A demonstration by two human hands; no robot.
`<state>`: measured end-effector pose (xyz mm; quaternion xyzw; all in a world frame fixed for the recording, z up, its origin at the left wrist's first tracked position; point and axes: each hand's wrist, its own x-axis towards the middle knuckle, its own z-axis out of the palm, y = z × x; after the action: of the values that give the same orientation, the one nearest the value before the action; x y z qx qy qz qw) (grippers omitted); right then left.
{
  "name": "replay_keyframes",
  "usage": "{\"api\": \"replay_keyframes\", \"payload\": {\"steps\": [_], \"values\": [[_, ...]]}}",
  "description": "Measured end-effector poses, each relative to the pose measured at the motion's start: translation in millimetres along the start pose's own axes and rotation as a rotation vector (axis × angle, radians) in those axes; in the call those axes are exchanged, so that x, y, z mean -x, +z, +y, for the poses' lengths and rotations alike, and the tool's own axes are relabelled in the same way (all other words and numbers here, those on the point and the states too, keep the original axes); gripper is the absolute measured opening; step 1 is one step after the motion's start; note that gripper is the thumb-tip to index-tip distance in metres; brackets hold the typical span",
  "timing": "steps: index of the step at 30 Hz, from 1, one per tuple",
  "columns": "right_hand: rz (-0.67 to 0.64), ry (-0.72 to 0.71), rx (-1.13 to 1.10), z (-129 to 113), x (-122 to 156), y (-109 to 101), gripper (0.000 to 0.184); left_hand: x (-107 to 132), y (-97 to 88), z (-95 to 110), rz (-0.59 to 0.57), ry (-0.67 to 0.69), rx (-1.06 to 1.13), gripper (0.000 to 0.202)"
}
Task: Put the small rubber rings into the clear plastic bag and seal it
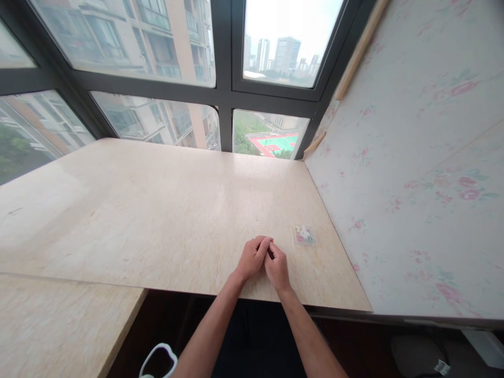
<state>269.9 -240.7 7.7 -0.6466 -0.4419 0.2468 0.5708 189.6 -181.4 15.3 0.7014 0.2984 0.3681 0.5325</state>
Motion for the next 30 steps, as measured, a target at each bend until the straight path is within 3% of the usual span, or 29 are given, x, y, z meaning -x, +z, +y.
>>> {"api": "replay_keyframes", "payload": {"steps": [30], "values": [[0.040, -0.079, 0.055, 0.1, -2.4, 1.1, 0.028, -3.1, -0.3, -6.7, -0.014, -0.008, -0.049, 0.036]]}}
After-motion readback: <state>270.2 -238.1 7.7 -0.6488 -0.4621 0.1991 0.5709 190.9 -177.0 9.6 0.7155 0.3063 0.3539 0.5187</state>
